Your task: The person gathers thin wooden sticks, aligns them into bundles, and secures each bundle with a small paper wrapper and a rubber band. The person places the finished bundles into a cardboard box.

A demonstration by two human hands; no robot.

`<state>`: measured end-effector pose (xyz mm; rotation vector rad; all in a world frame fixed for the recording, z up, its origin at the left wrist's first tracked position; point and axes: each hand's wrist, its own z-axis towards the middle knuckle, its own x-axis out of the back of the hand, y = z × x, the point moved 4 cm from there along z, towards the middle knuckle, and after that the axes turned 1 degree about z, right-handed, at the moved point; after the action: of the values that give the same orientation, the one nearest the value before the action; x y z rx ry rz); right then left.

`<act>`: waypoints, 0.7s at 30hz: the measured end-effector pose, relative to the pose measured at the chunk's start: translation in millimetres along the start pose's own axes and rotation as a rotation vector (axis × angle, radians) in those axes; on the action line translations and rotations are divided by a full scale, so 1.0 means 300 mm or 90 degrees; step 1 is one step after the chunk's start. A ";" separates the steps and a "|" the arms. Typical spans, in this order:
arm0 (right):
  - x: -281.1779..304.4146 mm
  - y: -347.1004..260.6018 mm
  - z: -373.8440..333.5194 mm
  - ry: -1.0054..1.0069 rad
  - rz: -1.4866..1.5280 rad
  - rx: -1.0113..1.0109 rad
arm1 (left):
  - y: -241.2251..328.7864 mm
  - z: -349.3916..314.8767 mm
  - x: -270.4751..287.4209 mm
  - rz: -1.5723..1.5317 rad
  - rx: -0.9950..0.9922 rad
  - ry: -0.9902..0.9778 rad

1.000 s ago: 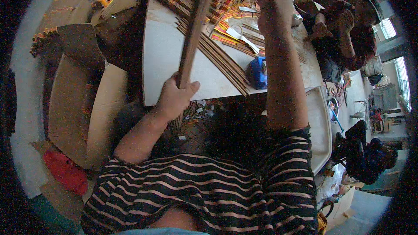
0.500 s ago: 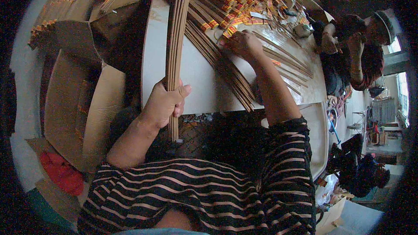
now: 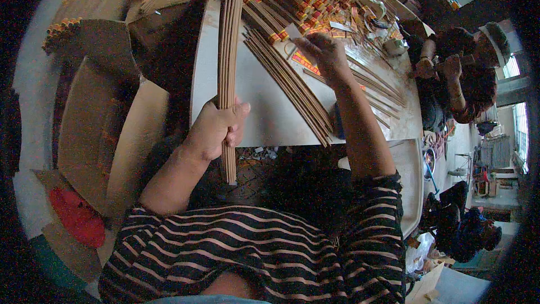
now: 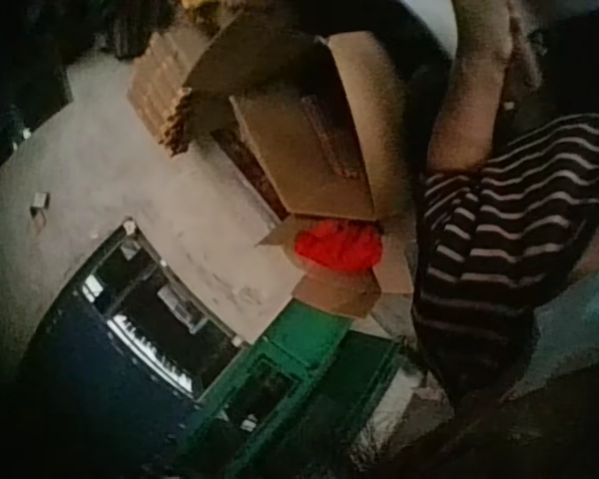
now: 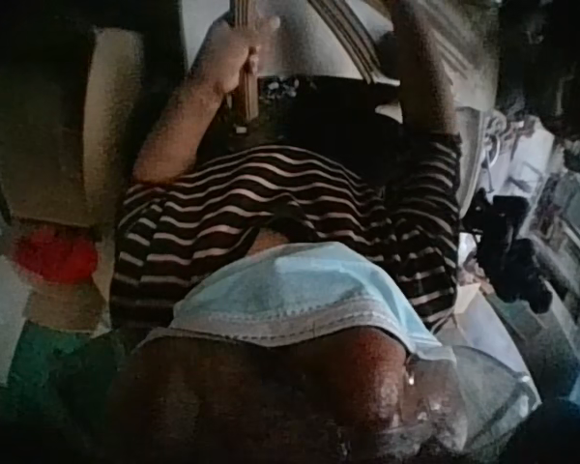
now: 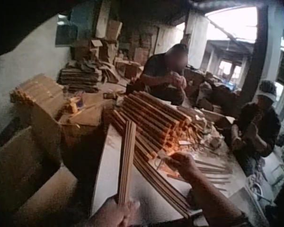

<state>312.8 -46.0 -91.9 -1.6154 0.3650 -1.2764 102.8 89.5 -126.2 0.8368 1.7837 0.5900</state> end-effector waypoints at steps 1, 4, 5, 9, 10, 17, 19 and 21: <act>-0.010 -0.044 -0.042 -0.043 0.097 -0.077 | 0.012 -0.004 -0.002 -0.016 -0.010 0.012; -0.078 -0.148 -0.186 -0.121 0.104 -0.085 | 0.038 -0.016 -0.011 -0.063 -0.046 0.032; -0.102 -0.187 -0.235 -0.155 0.104 -0.133 | 0.038 -0.023 -0.010 -0.076 -0.049 0.025; -0.166 -0.202 -0.384 -0.121 -0.054 0.076 | 0.020 -0.039 -0.044 -0.152 -0.052 -0.049; -0.171 -0.214 -0.411 -0.097 -0.092 0.146 | 0.017 -0.046 -0.050 -0.148 -0.056 -0.062; -0.163 -0.261 -0.577 -0.166 0.375 -0.097 | -0.002 -0.150 -0.106 -0.010 -0.075 -0.115; -0.167 -0.265 -0.632 -0.229 0.487 -0.277 | -0.011 -0.194 -0.130 0.072 -0.080 -0.132; -0.153 -0.228 -0.666 -0.272 0.487 -0.263 | -0.030 -0.236 -0.156 0.147 -0.073 -0.142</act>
<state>100.8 -83.7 -72.5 -1.7712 0.9075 -0.2747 44.6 47.3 -80.4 0.9954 1.4495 0.7127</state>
